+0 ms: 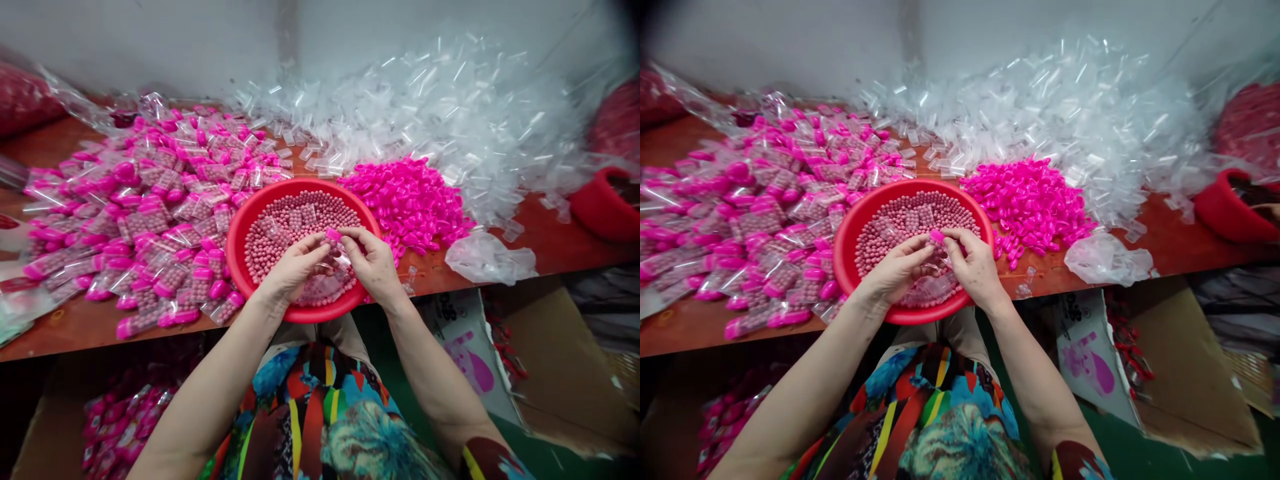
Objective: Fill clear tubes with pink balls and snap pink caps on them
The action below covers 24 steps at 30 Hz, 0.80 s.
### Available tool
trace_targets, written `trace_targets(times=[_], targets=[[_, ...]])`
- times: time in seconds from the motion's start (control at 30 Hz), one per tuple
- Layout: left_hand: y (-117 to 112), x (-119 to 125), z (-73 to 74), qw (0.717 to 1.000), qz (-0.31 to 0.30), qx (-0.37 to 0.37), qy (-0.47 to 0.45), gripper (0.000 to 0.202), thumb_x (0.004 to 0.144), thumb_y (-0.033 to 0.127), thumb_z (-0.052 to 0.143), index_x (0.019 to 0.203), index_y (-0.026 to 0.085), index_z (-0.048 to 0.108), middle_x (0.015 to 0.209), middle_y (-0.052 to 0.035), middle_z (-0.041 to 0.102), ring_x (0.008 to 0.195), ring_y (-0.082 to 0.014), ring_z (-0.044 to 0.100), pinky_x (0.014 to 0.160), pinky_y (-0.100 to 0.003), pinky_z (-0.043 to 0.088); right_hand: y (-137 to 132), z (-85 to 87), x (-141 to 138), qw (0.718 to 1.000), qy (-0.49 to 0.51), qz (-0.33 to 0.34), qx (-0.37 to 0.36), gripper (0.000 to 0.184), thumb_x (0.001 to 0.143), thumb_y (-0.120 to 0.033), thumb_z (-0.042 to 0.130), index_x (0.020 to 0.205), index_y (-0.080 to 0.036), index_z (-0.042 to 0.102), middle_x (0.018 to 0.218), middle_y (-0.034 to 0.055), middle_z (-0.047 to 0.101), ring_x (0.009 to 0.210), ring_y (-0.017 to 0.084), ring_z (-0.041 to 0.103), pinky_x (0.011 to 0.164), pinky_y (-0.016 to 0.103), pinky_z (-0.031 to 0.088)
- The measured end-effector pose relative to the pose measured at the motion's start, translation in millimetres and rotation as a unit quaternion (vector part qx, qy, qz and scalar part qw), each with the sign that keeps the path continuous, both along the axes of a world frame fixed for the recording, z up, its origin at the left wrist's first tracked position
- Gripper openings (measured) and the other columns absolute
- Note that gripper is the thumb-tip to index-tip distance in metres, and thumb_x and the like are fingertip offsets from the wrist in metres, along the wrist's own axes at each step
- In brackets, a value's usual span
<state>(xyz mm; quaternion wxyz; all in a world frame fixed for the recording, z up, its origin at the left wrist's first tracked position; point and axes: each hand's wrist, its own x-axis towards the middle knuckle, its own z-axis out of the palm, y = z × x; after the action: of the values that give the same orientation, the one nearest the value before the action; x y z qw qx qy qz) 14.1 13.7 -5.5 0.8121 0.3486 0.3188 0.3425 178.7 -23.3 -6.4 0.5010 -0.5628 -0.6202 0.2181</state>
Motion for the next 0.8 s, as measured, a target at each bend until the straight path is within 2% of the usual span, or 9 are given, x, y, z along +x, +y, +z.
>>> trace_targets(times=[0.3,0.43,0.6,0.7,0.8], targets=[[-1,1,-0.6,0.999,0.033,-0.009,-0.035,0.032,0.077,0.034,0.081,0.103,0.018,0.073,0.095,-0.0041,0.068,0.076,-0.0130,0.063,0.065,-0.024,0.049,-1,6.1,-10,1.000,0.010,0.014,0.002,0.017,0.096,-0.029,0.060,0.107,-0.028,0.072,0.103,0.0029,0.075,0.098,0.019,0.070,0.091,0.038,0.057],[-4,4,-2.3,0.997,0.073,0.039,-0.012,0.028,0.079,0.037,0.079,0.097,0.016,0.073,0.082,-0.0021,0.063,0.066,-0.0092,0.053,0.057,-0.020,0.038,-3,5.1,-11,0.997,-0.055,0.035,0.032,0.021,0.098,-0.023,0.056,0.112,-0.028,0.070,0.106,0.0049,0.074,0.101,0.019,0.069,0.093,0.039,0.056],[-7,5,-1.1,0.994,0.070,0.084,0.017,0.029,0.080,0.039,0.077,0.096,0.016,0.071,0.076,0.0002,0.058,0.060,-0.0076,0.045,0.054,-0.021,0.034,-5,7.1,-1,0.986,-0.115,0.096,0.075,0.019,0.098,-0.023,0.055,0.111,-0.023,0.069,0.107,0.0086,0.073,0.104,0.021,0.068,0.093,0.040,0.056],[-6,2,2.2,0.996,0.042,0.079,0.002,0.030,0.081,0.039,0.076,0.099,0.016,0.071,0.078,0.0005,0.058,0.060,-0.0069,0.044,0.055,-0.020,0.034,-4,12.1,5,0.986,-0.090,0.109,0.084,0.019,0.098,-0.031,0.056,0.106,-0.022,0.071,0.100,0.0078,0.073,0.097,0.021,0.069,0.087,0.038,0.056],[-6,0,5.3,0.998,-0.019,0.062,-0.010,0.028,0.081,0.037,0.076,0.098,0.016,0.070,0.075,0.0009,0.056,0.059,-0.0066,0.045,0.055,-0.020,0.034,4,15.2,6,0.997,0.039,0.052,0.041,0.043,0.102,-0.053,0.038,0.113,-0.025,0.070,0.096,0.0056,0.070,0.081,0.017,0.067,0.073,0.033,0.055]])
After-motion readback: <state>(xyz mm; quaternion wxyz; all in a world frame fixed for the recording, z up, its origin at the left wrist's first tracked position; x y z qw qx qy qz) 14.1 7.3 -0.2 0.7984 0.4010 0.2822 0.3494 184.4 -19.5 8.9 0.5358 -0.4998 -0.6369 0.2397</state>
